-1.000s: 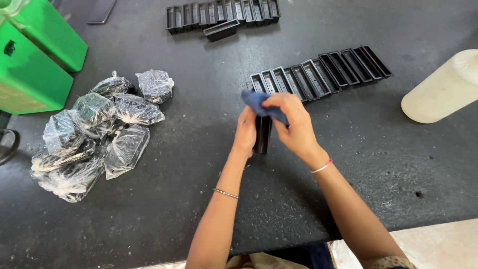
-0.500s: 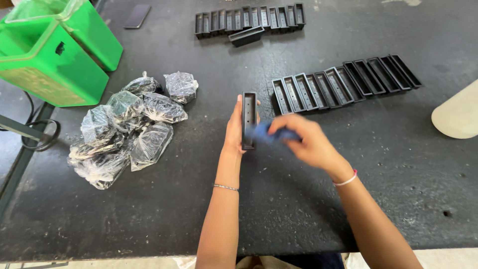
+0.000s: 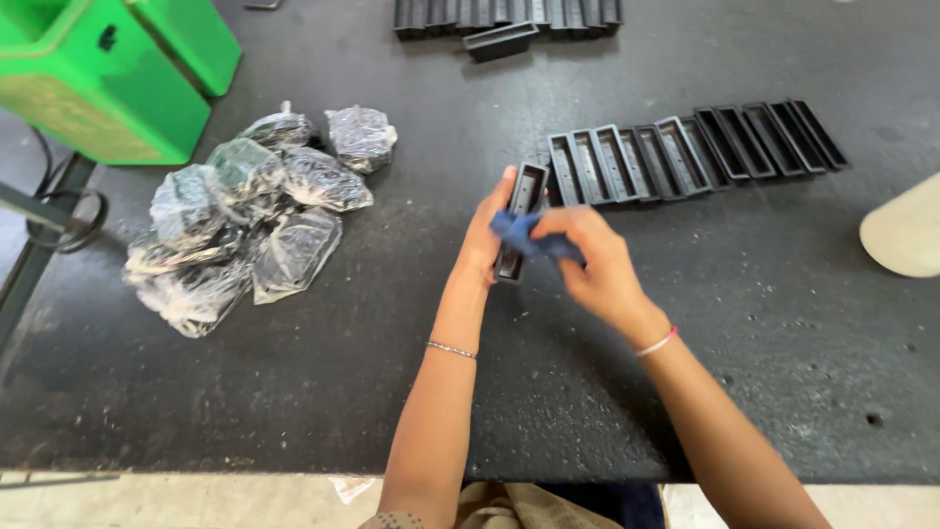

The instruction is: The person unwraps black plastic rectangular parts from plastic bags one at a time, wipes each part with a blue cloth, and places the wiped parts in rows on the work table. A white bottle sits nearby on the table.

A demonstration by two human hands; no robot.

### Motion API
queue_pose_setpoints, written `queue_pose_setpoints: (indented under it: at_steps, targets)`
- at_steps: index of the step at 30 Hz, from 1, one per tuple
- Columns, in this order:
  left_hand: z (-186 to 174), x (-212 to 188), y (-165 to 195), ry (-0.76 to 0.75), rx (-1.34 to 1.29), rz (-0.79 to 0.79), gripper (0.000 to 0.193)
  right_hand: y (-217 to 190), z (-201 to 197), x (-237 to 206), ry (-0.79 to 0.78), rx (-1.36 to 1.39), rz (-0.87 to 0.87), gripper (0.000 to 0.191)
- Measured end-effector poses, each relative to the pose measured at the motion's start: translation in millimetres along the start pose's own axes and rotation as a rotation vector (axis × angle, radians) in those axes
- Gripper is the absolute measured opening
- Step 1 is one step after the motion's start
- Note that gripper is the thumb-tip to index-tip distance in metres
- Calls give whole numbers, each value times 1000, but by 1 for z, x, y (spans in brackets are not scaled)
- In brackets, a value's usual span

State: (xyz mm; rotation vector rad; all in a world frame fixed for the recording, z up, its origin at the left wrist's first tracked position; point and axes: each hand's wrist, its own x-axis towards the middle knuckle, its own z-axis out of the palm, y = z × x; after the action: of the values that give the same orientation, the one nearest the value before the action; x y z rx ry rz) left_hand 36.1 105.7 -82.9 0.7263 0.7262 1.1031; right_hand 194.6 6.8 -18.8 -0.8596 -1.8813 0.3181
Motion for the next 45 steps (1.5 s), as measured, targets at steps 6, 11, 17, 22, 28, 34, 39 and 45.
queue_pose_setpoints:
  at_steps: [6, 11, 17, 22, 28, 34, 39, 45]
  targets:
    - [-24, -4, 13, -106, -214, 183, 63, 0, 4, -9, -437, 343, 311, 33]
    - [-30, 3, 14, -184, -299, 183, 71, 16, -4, -8, -275, 444, 313, 31]
    - [-23, 0, 15, -148, -359, 148, 70, 36, -13, 3, 176, 678, 739, 43]
    - [-8, -4, 13, -128, -295, 104, 52, 50, -15, 2, 239, 629, 753, 45]
    - [7, -7, 0, -134, -244, 41, 54, 46, -9, 0, 321, 527, 596, 38]
    - [23, -13, -12, -272, -218, 109, 51, 18, -4, -1, 285, 31, 358, 41]
    - [37, -20, -18, -154, -170, 113, 48, 4, 9, -1, 266, -59, 410, 41]
    - [15, -5, -21, -31, -251, 325, 47, -6, 21, -6, 125, 7, 300, 38]
